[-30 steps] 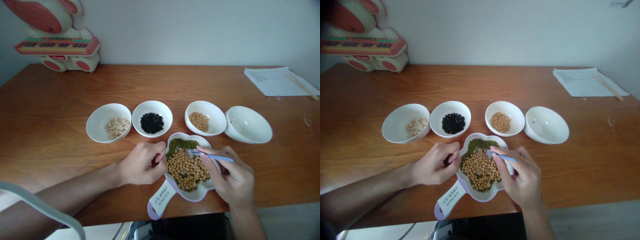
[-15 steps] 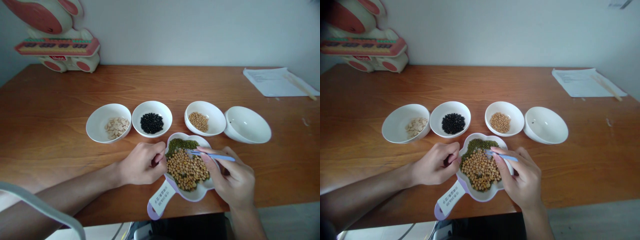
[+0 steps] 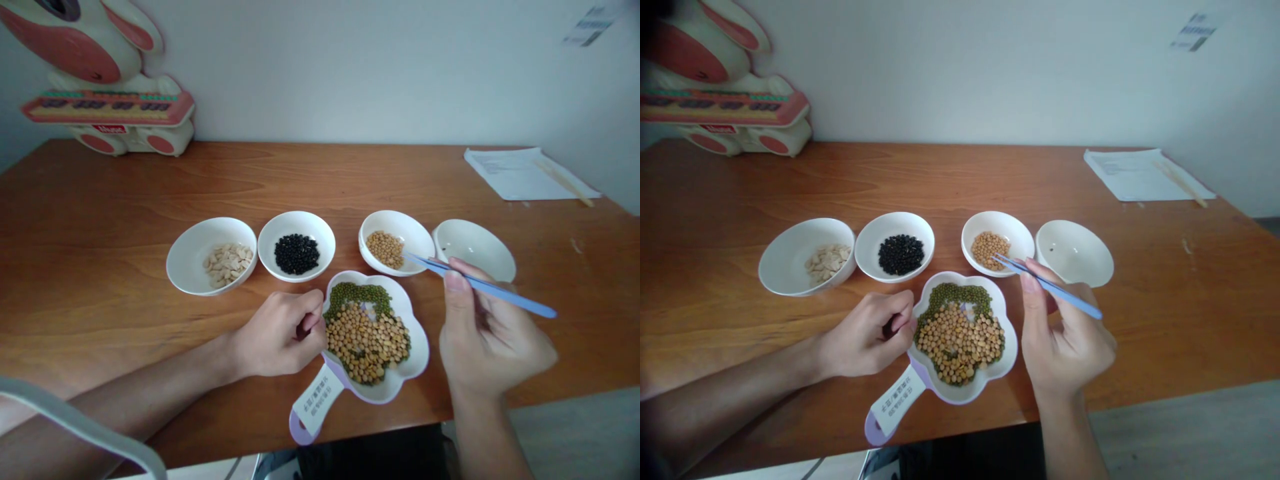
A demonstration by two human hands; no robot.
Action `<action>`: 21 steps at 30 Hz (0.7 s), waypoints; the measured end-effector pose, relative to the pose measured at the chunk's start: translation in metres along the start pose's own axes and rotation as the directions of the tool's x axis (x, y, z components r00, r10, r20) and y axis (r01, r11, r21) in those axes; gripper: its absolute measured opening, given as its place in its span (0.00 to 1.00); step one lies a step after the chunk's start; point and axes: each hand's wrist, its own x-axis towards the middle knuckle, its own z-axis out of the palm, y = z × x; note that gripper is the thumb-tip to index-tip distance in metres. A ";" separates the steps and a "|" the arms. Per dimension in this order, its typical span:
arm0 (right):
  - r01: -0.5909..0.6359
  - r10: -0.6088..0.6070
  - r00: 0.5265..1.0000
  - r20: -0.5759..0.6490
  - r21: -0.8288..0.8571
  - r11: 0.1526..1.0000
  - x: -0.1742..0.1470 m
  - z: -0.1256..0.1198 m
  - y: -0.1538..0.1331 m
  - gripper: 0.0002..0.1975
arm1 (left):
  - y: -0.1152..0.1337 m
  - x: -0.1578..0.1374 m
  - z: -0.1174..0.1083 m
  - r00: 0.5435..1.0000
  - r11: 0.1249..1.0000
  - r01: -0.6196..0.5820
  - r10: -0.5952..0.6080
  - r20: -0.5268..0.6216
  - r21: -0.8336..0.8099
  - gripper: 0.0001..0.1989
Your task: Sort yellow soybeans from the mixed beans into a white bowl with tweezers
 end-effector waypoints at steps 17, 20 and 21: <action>0.138 -0.273 0.880 0.388 0.342 0.929 -0.009 0.002 -0.015 0.21 | 0.000 0.000 0.001 1.000 1.000 0.013 -0.013 0.001 0.010 0.13; 0.152 -0.284 0.883 0.373 0.346 0.926 -0.009 0.002 -0.015 0.21 | 0.000 0.000 0.001 1.000 1.000 0.016 -0.016 -0.002 0.013 0.13; 0.158 -0.292 0.882 0.370 0.350 0.923 -0.009 0.002 -0.015 0.21 | 0.000 0.000 0.001 1.000 1.000 0.017 -0.017 -0.003 0.015 0.13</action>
